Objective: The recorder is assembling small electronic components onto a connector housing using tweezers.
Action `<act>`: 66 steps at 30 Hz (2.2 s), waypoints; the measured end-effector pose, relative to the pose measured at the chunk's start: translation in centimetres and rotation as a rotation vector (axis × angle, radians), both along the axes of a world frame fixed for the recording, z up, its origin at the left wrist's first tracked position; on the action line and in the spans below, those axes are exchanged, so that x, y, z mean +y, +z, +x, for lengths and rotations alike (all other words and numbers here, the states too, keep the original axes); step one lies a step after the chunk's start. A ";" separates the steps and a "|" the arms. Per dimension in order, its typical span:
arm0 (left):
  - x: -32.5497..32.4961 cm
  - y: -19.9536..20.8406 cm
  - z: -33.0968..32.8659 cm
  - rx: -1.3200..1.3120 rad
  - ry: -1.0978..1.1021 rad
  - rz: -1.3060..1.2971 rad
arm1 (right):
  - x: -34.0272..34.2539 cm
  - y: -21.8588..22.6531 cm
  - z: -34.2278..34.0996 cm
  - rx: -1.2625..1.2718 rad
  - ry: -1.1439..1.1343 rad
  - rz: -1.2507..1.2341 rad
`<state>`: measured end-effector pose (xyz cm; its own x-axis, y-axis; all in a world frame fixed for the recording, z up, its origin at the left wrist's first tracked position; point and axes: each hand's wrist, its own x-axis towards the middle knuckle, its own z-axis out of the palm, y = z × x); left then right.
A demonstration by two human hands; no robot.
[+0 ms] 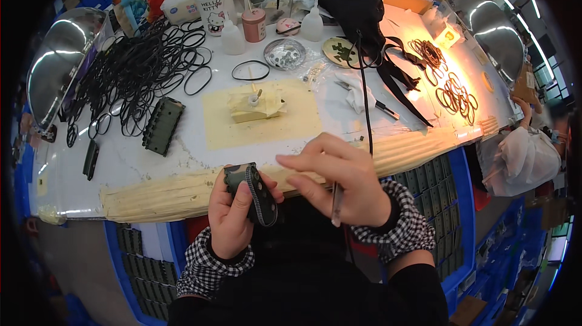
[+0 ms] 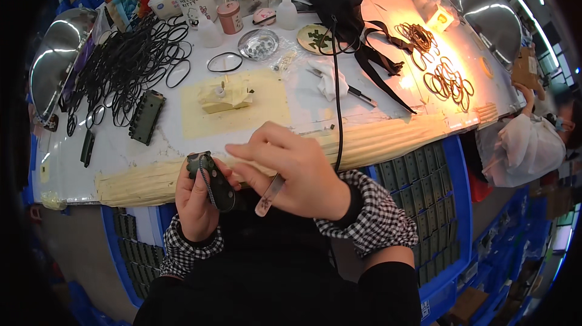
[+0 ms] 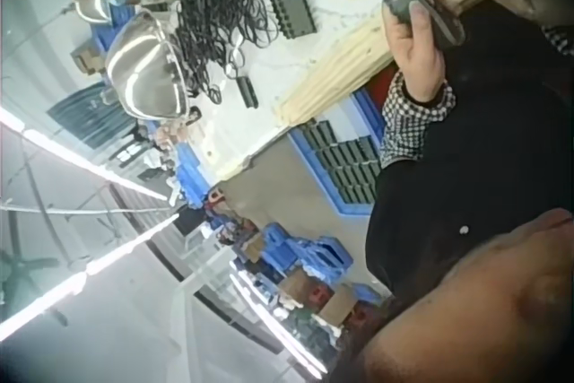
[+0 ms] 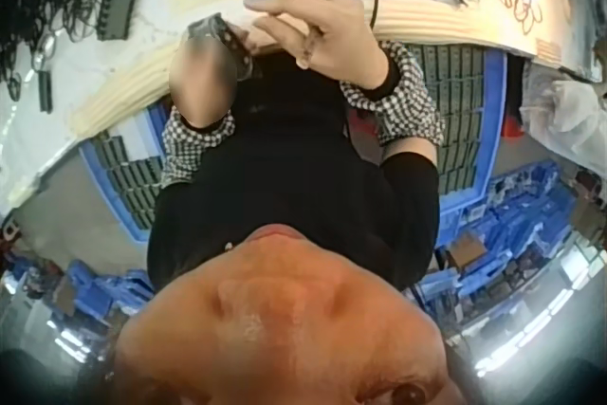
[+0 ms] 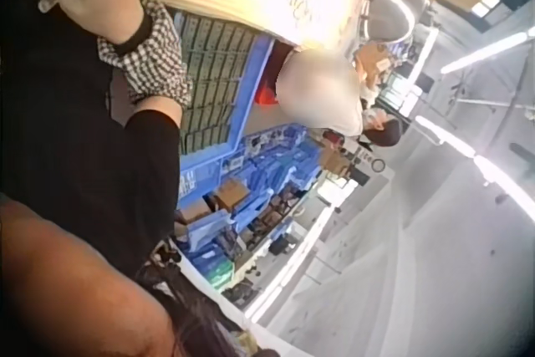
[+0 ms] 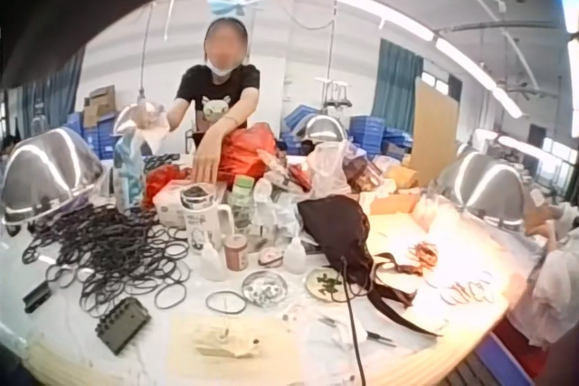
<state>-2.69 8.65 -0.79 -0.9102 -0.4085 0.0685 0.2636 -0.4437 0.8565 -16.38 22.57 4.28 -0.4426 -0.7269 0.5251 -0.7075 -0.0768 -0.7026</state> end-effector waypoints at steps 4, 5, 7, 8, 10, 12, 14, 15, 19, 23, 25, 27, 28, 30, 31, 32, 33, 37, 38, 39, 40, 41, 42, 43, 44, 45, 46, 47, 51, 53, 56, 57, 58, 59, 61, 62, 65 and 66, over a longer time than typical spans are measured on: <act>-0.9 -0.5 0.7 0.001 0.017 0.031 | -0.1 2.8 -7.4 0.181 -0.102 0.081; -1.2 -0.6 0.7 0.008 0.016 0.041 | -0.3 3.1 -9.7 0.154 -0.109 0.050; -1.7 -0.8 0.7 -0.015 0.005 0.047 | -0.6 4.3 -14.5 0.178 -0.228 0.257; -1.9 -0.8 0.9 -0.027 0.010 0.047 | -1.1 4.3 -16.9 0.169 -0.250 0.245; -2.2 -1.2 0.7 -0.033 -0.030 0.082 | -1.6 4.1 -21.4 0.227 -0.339 0.280; -2.5 -1.6 0.2 -0.022 -0.074 0.118 | -1.8 3.6 -26.1 0.404 -0.506 0.381; -2.7 -2.0 0.2 -0.001 -0.108 0.160 | -2.4 1.8 -29.8 0.626 -0.709 0.494; -2.9 -2.1 0.3 -0.005 -0.111 0.156 | -3.4 1.4 -30.0 0.603 -0.746 0.580; -3.3 -2.6 0.5 0.005 -0.141 0.155 | -5.3 0.5 -31.0 0.491 -0.777 0.742; -3.4 -2.4 0.6 0.000 -0.141 0.144 | -4.4 1.1 -32.7 0.509 -0.684 0.801; -3.4 -2.4 0.5 0.009 -0.142 0.148 | -4.6 1.5 -32.4 0.545 -0.709 0.804; -3.4 -2.5 0.4 0.012 -0.152 0.152 | -4.4 1.6 -31.3 0.583 -0.803 0.844; -3.4 -2.5 0.3 0.013 -0.155 0.151 | -4.8 2.3 -29.8 0.566 -0.826 0.944; -3.5 -2.4 0.2 0.013 -0.159 0.149 | -5.6 1.9 -28.3 0.518 -0.846 0.930; -3.5 -2.3 0.3 0.012 -0.158 0.148 | -5.9 1.8 -28.0 0.494 -0.858 0.924; -3.5 -2.3 0.3 0.010 -0.158 0.147 | -6.1 1.6 -28.1 0.474 -0.865 0.908; -3.6 -2.4 0.4 0.011 -0.160 0.151 | -6.3 1.4 -28.2 0.467 -0.874 0.894; -3.6 -2.4 0.5 0.020 -0.174 0.172 | -4.2 0.0 -31.7 0.372 -0.890 0.721; -3.7 -2.4 0.4 0.025 -0.178 0.182 | -3.2 -0.1 -32.5 0.289 -0.911 0.702; -3.7 -2.6 0.4 0.024 -0.184 0.180 | -2.6 -0.3 -33.1 0.207 -0.927 0.682; -3.8 -2.6 0.4 0.025 -0.186 0.181 | -2.3 -0.2 -33.2 0.139 -0.917 0.654; -3.8 -2.7 0.4 0.026 -0.190 0.182 | -1.8 -0.1 -33.3 0.072 -0.907 0.626; -3.8 -2.7 0.4 0.030 -0.190 0.185 | -1.5 0.0 -33.3 0.003 -0.901 0.597; -3.8 -2.6 0.4 0.034 -0.191 0.188 | -1.3 -0.1 -33.5 0.005 -0.912 0.582; -3.8 -2.6 0.3 0.038 -0.192 0.191 | -1.3 -0.2 -33.6 0.008 -0.922 0.566; -3.8 -2.6 0.3 0.041 -0.197 0.194 | -1.2 -0.2 -33.8 0.012 -0.935 0.549; -3.8 -2.7 0.2 0.044 -0.201 0.197 | -1.0 -0.2 -33.9 0.031 -0.963 0.559; -3.8 -2.7 0.2 0.048 -0.206 0.200 | -0.8 -0.2 -34.0 0.051 -0.992 0.570; -3.9 -2.7 0.4 0.045 -0.208 0.203 | -1.1 0.5 -32.4 -0.071 -1.040 0.601; -4.0 -2.7 0.4 0.061 -0.221 0.197 | -0.6 -0.1 -33.1 -0.051 -1.062 0.596; -4.0 -2.8 0.3 0.063 -0.234 0.198 | -0.1 -0.1 -33.3 -0.015 -1.052 0.593; -4.0 -2.8 0.3 0.061 -0.235 0.198 | -0.3 -0.2 -33.0 -0.003 -1.040 0.595; -4.0 -2.8 0.3 0.061 -0.236 0.198 | -0.4 -0.2 -32.8 0.009 -1.027 0.597; -4.0 -2.8 0.3 0.060 -0.238 0.198 | -0.4 0.0 -32.6 0.022 -1.014 0.627; -4.1 -3.0 0.4 0.063 -0.236 0.199 | -0.8 0.8 -32.0 0.045 -0.977 0.687; -4.1 -3.1 0.5 0.065 -0.234 0.199 | -1.0 1.1 -31.6 0.109 -0.990 0.732; -4.0 -3.0 0.5 0.064 -0.227 0.205 | -2.0 2.5 -29.4 0.346 -1.019 0.768; -4.0 -3.0 0.5 0.066 -0.229 0.203 | -2.3 2.7 -29.0 0.448 -1.015 0.718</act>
